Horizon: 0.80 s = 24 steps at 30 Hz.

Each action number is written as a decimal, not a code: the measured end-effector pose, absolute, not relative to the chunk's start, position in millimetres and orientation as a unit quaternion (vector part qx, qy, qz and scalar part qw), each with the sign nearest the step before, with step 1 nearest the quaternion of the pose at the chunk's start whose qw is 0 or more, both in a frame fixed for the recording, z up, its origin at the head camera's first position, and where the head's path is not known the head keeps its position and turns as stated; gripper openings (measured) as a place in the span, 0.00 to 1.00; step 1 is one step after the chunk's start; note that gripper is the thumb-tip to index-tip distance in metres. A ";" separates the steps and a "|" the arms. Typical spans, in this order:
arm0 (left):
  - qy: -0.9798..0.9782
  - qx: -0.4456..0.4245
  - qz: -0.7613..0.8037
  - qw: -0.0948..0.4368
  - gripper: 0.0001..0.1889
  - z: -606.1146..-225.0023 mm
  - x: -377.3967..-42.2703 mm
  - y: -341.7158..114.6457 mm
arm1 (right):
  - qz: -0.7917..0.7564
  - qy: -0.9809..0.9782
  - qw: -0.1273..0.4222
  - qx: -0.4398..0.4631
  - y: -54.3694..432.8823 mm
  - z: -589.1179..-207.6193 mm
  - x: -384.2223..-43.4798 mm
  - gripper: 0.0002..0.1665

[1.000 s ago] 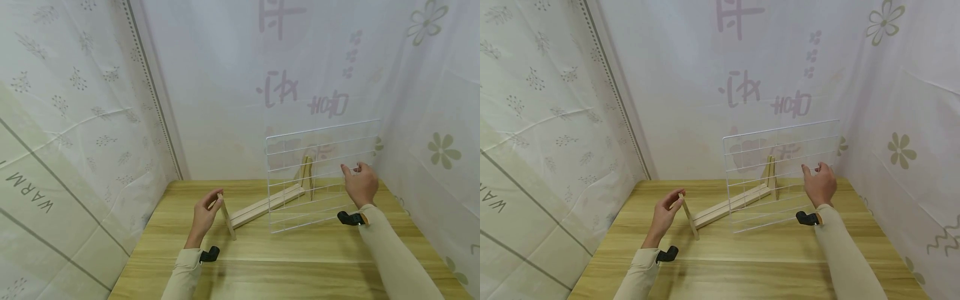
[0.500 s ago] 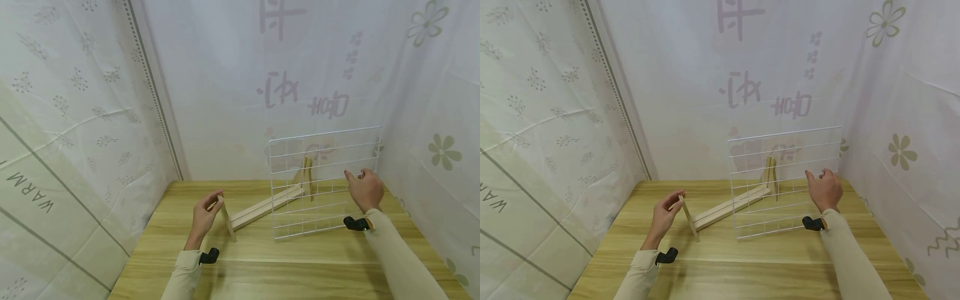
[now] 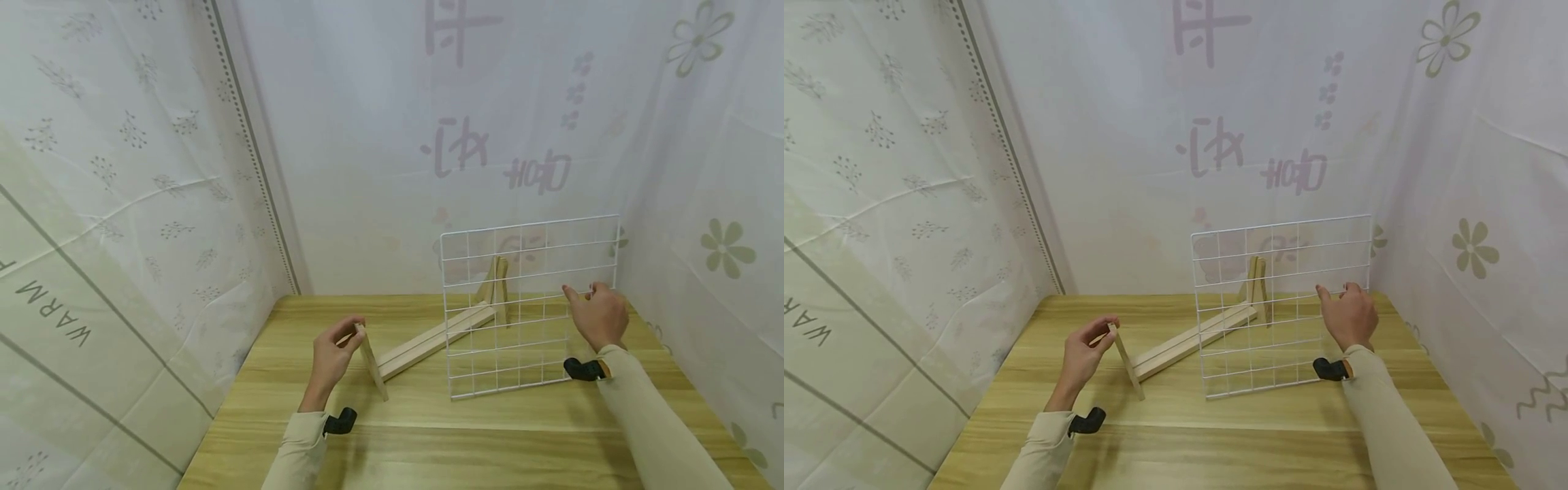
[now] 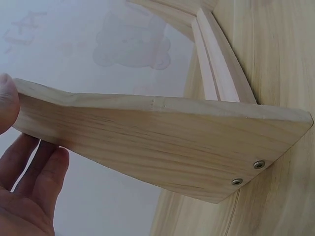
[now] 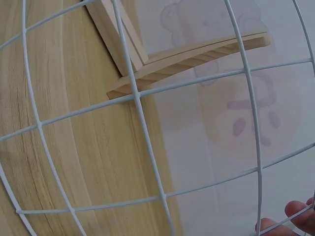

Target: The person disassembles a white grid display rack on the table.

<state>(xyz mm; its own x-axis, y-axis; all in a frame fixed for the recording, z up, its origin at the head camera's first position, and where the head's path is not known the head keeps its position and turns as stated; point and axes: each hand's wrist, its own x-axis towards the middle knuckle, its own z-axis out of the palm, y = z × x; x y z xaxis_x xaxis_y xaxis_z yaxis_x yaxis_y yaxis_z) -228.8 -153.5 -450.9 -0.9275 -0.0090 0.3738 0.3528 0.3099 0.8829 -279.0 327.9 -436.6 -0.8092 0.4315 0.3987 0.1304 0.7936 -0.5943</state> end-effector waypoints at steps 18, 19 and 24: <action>-0.765 -0.074 -0.618 0.168 0.14 -472.6 -231.2 -161.2 | 0.271 -0.926 0.213 -0.154 330.8 -439.8 -280.6 0.43; -0.763 -0.073 -0.619 0.169 0.14 -476.7 -232.6 -161.8 | 0.270 -0.926 0.213 -0.154 330.9 -440.0 -280.9 0.43; -0.758 -0.066 -0.628 0.166 0.12 -481.2 -229.1 -161.9 | 0.262 -0.930 0.206 -0.154 331.7 -439.7 -281.2 0.43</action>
